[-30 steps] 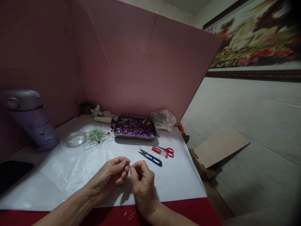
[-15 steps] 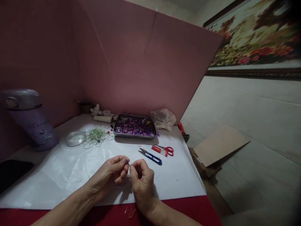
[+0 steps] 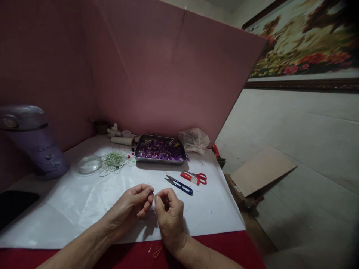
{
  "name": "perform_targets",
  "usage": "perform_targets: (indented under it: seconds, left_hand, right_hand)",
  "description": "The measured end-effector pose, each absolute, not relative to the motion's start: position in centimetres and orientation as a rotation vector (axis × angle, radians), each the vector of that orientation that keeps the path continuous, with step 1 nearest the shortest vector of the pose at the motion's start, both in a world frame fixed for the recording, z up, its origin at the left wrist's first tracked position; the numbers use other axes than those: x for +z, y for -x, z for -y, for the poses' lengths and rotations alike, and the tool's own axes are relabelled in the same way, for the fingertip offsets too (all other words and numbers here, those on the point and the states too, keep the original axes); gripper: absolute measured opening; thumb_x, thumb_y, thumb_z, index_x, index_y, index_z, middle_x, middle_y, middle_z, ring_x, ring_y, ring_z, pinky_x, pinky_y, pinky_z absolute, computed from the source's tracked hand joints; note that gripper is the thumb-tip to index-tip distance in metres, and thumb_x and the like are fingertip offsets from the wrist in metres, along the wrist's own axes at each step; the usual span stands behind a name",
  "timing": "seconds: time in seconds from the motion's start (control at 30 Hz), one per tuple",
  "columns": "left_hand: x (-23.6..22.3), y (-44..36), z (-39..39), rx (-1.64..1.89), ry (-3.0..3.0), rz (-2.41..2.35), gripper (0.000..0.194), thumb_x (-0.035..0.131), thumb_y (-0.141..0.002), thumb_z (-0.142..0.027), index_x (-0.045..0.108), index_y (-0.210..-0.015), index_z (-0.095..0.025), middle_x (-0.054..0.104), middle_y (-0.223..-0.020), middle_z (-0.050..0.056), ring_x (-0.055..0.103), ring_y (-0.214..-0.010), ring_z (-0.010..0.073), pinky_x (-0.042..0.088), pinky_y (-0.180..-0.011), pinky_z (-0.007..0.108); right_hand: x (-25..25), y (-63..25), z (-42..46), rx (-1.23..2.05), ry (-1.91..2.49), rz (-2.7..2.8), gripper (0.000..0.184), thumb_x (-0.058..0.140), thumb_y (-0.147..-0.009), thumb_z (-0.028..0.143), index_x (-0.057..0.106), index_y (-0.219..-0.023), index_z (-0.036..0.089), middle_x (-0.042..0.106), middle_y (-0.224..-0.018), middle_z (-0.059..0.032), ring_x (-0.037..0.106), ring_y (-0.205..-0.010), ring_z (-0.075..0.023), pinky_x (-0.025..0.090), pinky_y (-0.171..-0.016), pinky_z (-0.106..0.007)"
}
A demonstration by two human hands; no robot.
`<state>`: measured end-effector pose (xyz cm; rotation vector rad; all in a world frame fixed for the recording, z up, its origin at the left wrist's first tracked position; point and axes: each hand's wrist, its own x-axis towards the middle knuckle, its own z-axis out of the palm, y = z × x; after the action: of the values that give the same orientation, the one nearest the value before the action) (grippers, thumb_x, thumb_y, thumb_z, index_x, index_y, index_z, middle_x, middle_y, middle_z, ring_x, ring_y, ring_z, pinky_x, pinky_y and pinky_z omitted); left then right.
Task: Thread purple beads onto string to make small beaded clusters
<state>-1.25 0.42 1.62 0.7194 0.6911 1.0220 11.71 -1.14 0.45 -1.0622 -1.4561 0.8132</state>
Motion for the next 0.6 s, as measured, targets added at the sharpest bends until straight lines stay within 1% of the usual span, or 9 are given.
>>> perform_targets:
  seconds: [0.23,0.43,0.6]
  left_hand:
    - [1.66,1.3,-0.3,1.014,-0.715,-0.686,0.013,0.062,-0.082,-0.025,0.061,-0.078,-0.013,0.055,-0.061,0.0,0.038,-0.043,0.0041,0.028,-0.041,0.017]
    - [1.69,1.24,-0.35,1.014,-0.702,-0.683,0.012,0.065,-0.079,-0.024,0.061,-0.078,-0.013,0.057,-0.06,0.0,0.04,-0.042,0.0041,0.029,-0.041,0.017]
    - [1.69,1.24,-0.34,1.028,-0.695,-0.669,0.012,0.066,-0.078,-0.024,0.061,-0.077,-0.013,0.057,-0.061,0.001,0.041,-0.042,0.0048,0.03,-0.042,0.018]
  right_hand:
    - [0.3,-11.65,1.08,0.801,1.064,1.437,0.014,0.05,-0.083,0.025,0.051,-0.071,0.018,0.061,-0.058,-0.0001,0.058,-0.051,-0.0129,0.044,-0.049,-0.021]
    - [0.31,-11.65,1.0,0.794,1.067,1.422,0.013,0.051,-0.083,0.025,0.052,-0.072,0.018,0.064,-0.061,-0.0017,0.061,-0.053,-0.0138,0.046,-0.05,-0.021]
    - [0.18,-11.59,0.99,0.794,1.067,1.416,0.012,0.051,-0.083,0.024,0.052,-0.072,0.019,0.063,-0.06,-0.001,0.06,-0.052,-0.0134,0.046,-0.049,-0.021]
